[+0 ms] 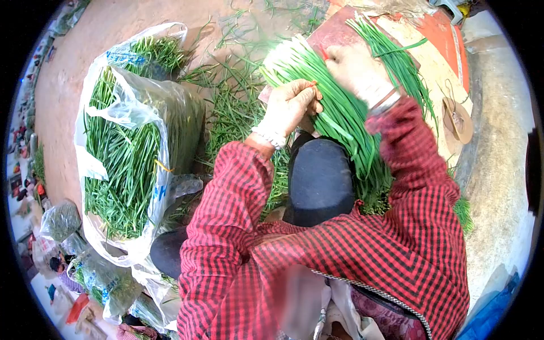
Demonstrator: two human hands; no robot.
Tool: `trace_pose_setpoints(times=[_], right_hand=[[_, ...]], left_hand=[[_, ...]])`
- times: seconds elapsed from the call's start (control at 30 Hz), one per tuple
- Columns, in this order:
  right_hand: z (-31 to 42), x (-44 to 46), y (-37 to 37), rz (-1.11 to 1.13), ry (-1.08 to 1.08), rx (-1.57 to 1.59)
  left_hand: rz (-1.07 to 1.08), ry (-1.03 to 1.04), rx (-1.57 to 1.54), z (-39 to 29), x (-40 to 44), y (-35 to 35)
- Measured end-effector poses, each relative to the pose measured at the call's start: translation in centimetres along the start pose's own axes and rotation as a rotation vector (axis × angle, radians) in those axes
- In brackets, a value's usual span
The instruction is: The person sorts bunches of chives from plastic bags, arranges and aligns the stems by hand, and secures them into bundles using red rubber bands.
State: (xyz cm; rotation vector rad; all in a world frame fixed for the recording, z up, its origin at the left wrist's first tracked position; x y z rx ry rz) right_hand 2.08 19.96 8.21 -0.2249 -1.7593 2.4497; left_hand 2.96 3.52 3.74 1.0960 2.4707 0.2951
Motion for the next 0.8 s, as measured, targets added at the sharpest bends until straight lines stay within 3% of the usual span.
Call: trace_pose_setpoints(times=[0.1,0.17,0.23,0.5,0.8], right_hand=[[2.4,-3.4,0.9,-0.289,0.141,-0.087],[1.9,-4.5,2.4,-0.330,0.180,0.035],[3.0,-6.0,2.1,-0.509,0.027,0.354],[5.1,-7.2,1.4,-0.504,-0.270,0.343],[5.3,-7.1,1.7,-0.456,-0.288,0.265]], left_hand=[[-0.031,0.024,0.037,0.0,-1.0,0.6],[-0.039,0.057,0.055,0.1,-1.8,0.7],[-0.056,0.039,0.039,0.3,-2.5,0.6],[0.040,-0.068,0.074,0.0,-2.8,-0.1],[0.271,-0.279,0.048,-0.1,-2.3,-0.4]])
Point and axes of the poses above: each hand's wrist, its own x-axis towards the middle knuckle, its own y-axis out of the palm, z = x × y, the point moved 7 cm from there along x, towards the middle knuckle, and after that the axes turned 2 degrees about -x, right-handed, at the moved point
